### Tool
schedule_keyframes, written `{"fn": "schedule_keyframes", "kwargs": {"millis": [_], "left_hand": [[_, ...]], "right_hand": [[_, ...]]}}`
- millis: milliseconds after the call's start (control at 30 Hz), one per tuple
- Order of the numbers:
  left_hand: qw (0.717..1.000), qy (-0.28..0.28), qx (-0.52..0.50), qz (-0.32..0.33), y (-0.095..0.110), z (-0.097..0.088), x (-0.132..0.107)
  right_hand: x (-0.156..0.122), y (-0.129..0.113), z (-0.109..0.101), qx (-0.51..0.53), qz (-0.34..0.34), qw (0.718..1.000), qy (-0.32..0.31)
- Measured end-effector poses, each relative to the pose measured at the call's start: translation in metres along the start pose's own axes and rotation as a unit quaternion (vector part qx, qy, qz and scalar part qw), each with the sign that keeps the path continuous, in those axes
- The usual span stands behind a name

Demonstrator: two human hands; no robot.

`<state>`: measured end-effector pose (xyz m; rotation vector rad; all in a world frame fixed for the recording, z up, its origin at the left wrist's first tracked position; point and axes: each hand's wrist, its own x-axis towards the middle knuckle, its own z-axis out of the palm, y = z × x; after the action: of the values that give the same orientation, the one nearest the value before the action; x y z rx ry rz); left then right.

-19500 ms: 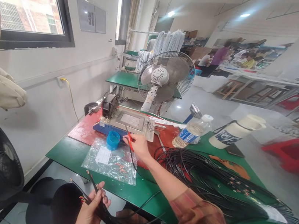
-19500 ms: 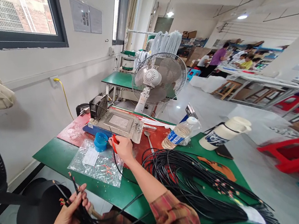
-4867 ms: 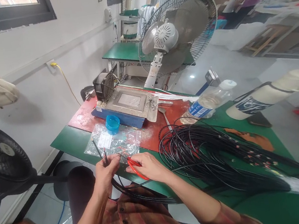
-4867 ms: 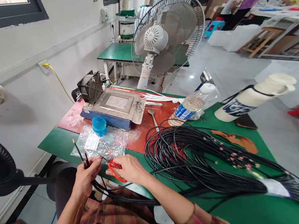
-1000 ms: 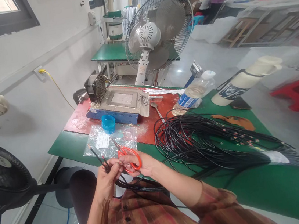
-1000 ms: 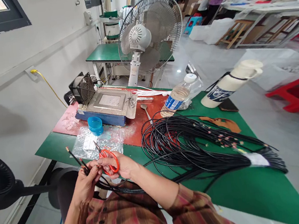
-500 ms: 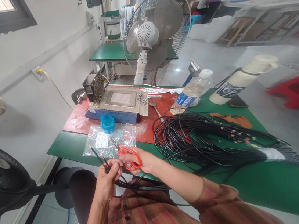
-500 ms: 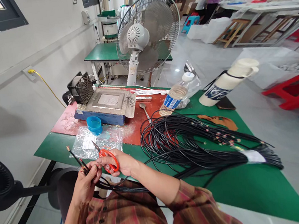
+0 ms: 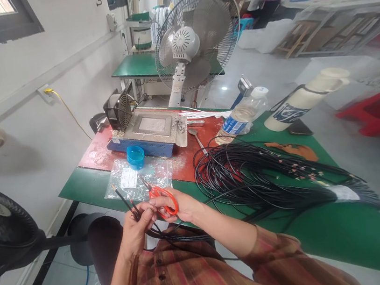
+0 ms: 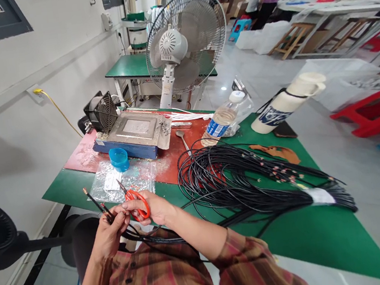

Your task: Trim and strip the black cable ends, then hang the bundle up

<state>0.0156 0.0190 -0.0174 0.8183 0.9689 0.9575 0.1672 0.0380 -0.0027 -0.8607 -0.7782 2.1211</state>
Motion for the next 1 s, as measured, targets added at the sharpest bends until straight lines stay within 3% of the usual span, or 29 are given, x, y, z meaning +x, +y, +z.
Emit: {"fn": "schedule_keyframes", "kwargs": {"millis": [133, 300, 633, 1000], "left_hand": [[1.000, -0.010, -0.013, 0.023, 0.003, 0.003, 0.001], [0.999, -0.004, -0.026, 0.021, 0.005, 0.003, 0.001], [0.998, 0.026, -0.050, 0.016, 0.004, 0.005, 0.002], [0.999, 0.042, -0.012, 0.029, -0.001, 0.003, 0.002]], "right_hand": [[0.000, 0.002, 0.001, 0.018, -0.030, 0.999, 0.032], [0.000, 0.003, 0.002, 0.017, -0.047, 0.998, 0.027], [0.001, 0.011, 0.002, 0.025, -0.035, 0.999, 0.026], [0.001, 0.000, 0.004, -0.013, -0.030, 0.997, 0.068]]}}
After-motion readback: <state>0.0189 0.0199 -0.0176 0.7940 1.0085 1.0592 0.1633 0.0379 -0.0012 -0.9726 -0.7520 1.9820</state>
